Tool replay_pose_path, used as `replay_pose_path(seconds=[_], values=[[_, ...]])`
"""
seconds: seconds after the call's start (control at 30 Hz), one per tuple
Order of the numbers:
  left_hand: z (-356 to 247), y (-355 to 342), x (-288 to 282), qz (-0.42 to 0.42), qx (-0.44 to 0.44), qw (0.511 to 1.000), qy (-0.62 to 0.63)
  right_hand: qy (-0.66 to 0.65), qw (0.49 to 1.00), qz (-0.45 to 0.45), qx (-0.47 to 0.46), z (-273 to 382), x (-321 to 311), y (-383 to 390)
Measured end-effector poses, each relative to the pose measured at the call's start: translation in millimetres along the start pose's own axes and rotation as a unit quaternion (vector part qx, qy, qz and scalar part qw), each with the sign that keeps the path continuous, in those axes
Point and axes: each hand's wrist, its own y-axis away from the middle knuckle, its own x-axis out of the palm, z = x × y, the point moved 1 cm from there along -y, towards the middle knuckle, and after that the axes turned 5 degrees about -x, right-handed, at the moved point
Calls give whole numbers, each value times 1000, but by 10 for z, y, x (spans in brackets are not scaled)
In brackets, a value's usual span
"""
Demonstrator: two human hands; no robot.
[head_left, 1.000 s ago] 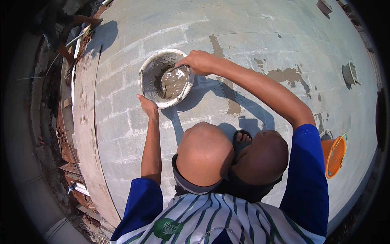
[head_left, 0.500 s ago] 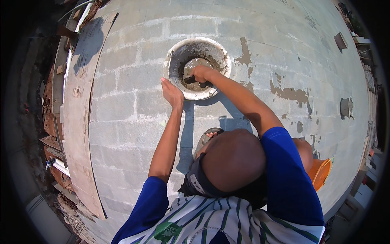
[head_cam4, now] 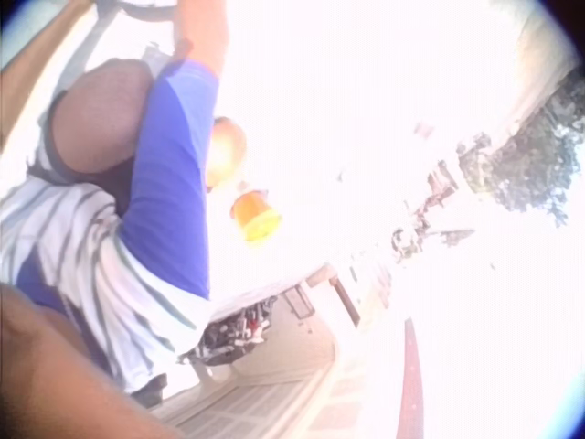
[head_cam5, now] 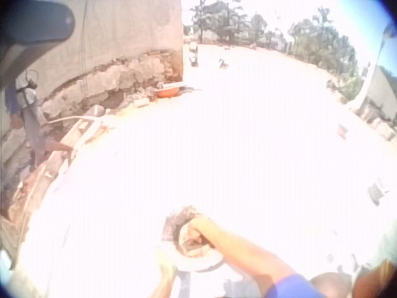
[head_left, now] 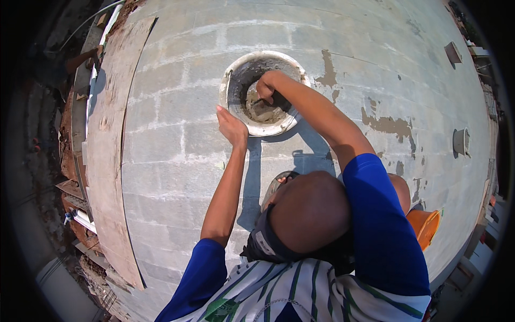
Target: The person carries a bucket of grout and a trowel to a tiled floor area, then repeatedly scoops grout from the bucket and spreads it into the gaps between floor tiles. The person works on multiple sections of the tiled surface, smoothing the grout with the trowel.
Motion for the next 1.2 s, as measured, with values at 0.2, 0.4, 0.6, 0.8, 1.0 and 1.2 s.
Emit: replay_pose_path(seconds=[0.2, 0.4, 0.6, 0.8, 1.0, 1.2], values=[[64, -48, -59, -17, 17, 1000, -12, -145, 989, -5, -31, 132, -204, 371], [106, -34, 10, -30, 46, 998, 4, -390, 913, 84, -85, -16, -267, 632], [143, -80, -5, -66, 58, 996, -12, -459, 873, 21, -163, -129, -258, 1048], [90, -13, -20, -45, 38, 998, -34, -519, 822, -24, -232, -671, 274, 1840], [212, -24, 20, -13, 55, 998, -35, -655, 709, -182, -188, -1510, 1987, 2912], [357, -173, 41, 2, 51, 998, -30, -769, 522, -363, -64, -1819, 4410, 3328]])
